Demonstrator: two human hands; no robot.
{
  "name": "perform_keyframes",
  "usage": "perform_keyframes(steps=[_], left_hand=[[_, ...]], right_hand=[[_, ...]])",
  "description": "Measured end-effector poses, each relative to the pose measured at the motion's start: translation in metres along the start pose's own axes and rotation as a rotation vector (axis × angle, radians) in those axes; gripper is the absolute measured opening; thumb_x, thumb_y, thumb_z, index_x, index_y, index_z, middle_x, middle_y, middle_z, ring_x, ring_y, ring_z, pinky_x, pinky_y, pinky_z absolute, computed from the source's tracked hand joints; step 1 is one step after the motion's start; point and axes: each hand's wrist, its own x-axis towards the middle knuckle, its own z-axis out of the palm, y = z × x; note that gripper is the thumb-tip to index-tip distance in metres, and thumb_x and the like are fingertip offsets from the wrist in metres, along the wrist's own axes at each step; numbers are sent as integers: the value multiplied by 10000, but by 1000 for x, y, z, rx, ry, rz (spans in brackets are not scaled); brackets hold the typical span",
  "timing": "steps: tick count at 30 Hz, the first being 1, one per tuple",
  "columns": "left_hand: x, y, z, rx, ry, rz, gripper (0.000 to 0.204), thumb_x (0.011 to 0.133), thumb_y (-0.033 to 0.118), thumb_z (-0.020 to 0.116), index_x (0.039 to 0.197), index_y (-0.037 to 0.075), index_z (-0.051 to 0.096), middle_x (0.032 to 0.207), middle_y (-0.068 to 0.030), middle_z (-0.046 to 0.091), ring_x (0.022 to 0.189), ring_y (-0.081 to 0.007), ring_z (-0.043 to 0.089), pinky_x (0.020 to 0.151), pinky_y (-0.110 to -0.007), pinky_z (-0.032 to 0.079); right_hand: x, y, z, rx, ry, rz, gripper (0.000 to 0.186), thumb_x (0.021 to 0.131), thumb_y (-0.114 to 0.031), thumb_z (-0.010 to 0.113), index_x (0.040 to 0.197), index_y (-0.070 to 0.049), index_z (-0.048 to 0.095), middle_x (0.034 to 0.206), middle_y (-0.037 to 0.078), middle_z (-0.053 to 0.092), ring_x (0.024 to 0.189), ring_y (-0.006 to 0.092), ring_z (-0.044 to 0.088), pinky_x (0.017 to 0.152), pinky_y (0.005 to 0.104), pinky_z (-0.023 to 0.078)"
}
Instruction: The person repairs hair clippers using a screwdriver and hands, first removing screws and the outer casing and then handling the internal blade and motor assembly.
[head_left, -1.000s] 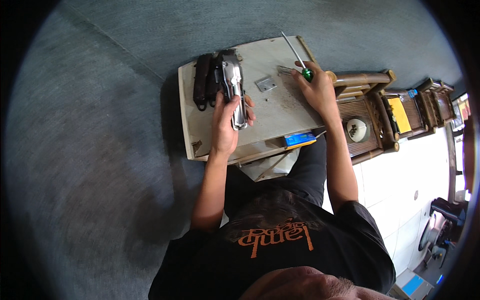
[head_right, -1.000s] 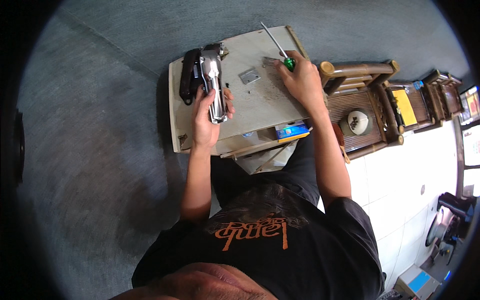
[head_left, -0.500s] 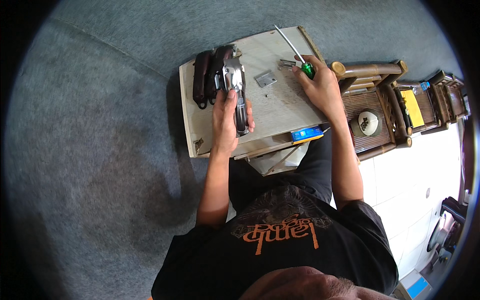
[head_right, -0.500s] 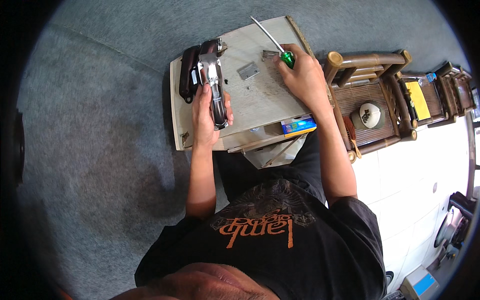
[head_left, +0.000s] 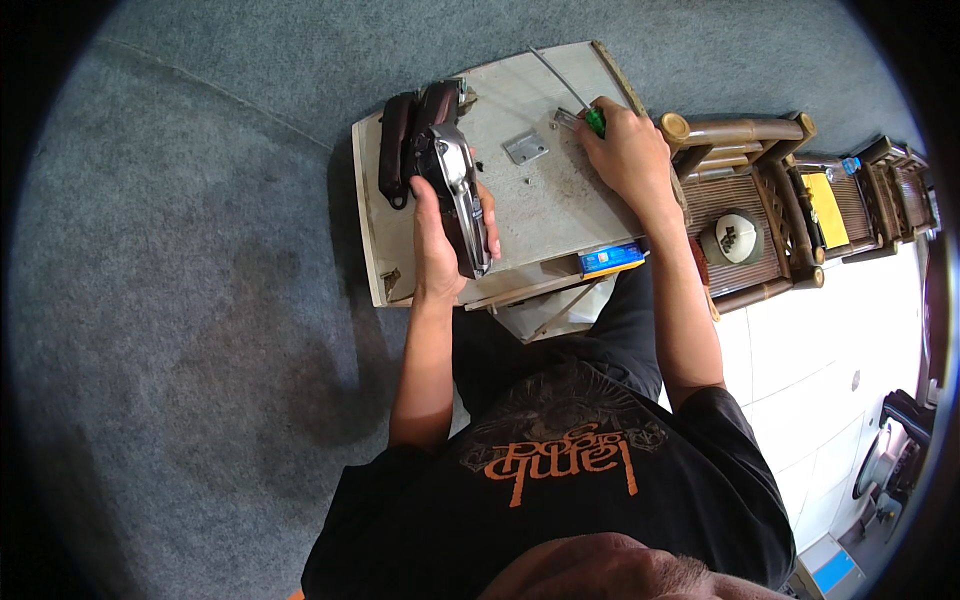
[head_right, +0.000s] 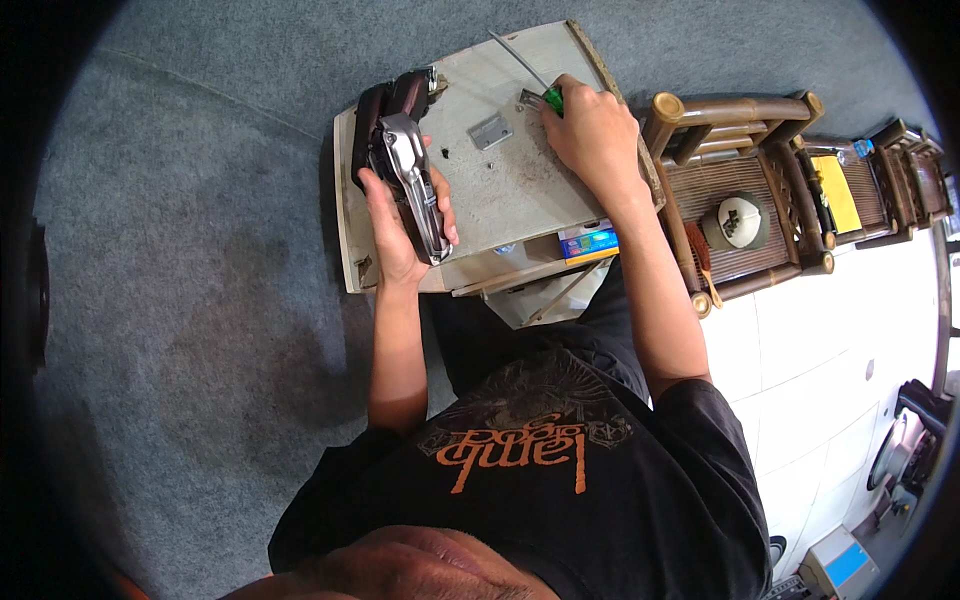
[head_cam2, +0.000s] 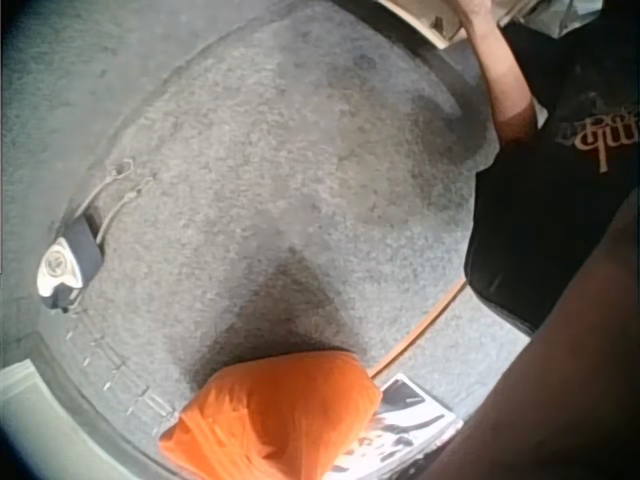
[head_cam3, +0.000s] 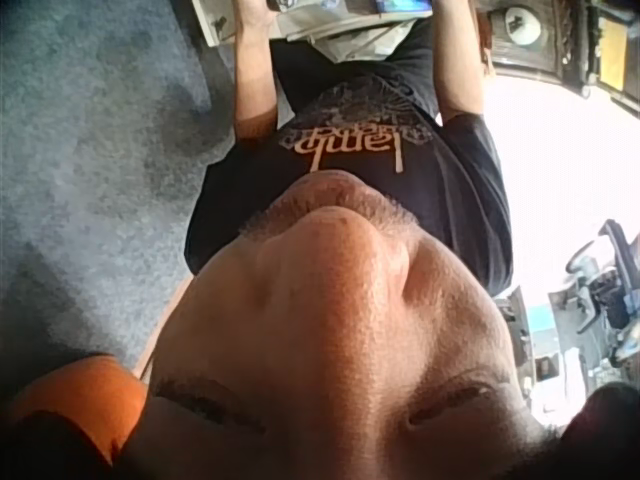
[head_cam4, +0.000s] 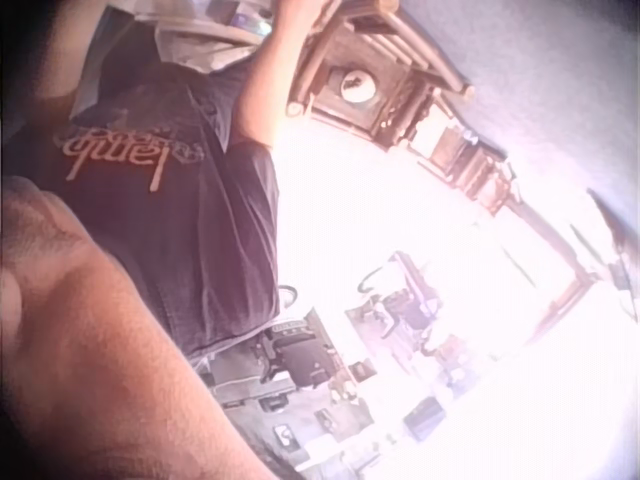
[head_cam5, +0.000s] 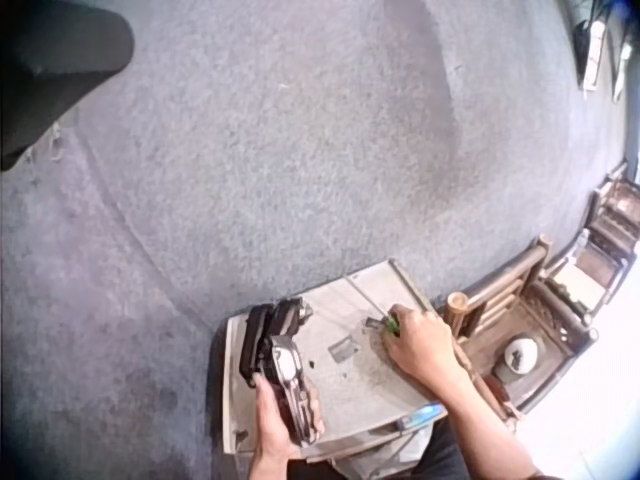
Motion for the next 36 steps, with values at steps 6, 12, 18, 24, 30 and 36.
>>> perform_keyframes(steps=[6, 12, 18, 24, 30, 36], left_hand=[[0, -2, -6, -30, 8, -80, 759, 1046, 713, 229, 1292, 58, 525, 792, -85, 598, 517, -158, 602, 454, -304, 543], [-2, 3, 2, 93, 64, 7, 440, 1068, 522, 501, 1173, 99, 441, 885, -106, 616, 589, -157, 630, 472, -298, 544], [-3, 8, 3, 178, 22, 22, 501, 994, 468, 673, 1219, 79, 451, 851, -81, 610, 574, -135, 619, 484, -283, 541], [-3, 7, 6, 162, -25, 85, 521, 984, 337, 724, 1303, 79, 403, 834, -84, 598, 562, -138, 604, 478, -293, 527], [-11, 8, 10, 252, -14, 18, 540, 1071, 563, 410, 1235, 54, 482, 778, -122, 600, 494, -153, 581, 452, -288, 505], [-18, 3, 5, 91, -95, 139, 414, 1024, 417, 496, 1145, 22, 479, 797, -147, 599, 525, -169, 587, 446, -310, 525]], right_hand=[[1, 4, 0, 79, 1, 33, 297, 905, -301, 695, 1062, -50, 716, 897, 240, 740, 908, 443, 721, 815, 531, 570], [0, 11, -4, 220, -1, 50, 343, 907, -309, 663, 1020, 14, 692, 900, 281, 717, 924, 462, 705, 826, 517, 548], [0, 7, -7, 246, -27, 73, 376, 910, -323, 633, 1026, 30, 692, 899, 303, 706, 921, 481, 696, 826, 520, 542], [-1, 2, -11, 255, -30, 81, 397, 917, -330, 621, 1062, 34, 690, 914, 313, 705, 924, 490, 694, 823, 518, 542], [1, 7, -8, 237, -22, 76, 416, 920, -338, 621, 1101, 30, 687, 920, 316, 707, 927, 487, 698, 822, 526, 543], [-1, 11, -1, 215, 64, 20, 413, 920, -337, 629, 1105, 29, 682, 904, 311, 708, 919, 486, 701, 811, 521, 552]])
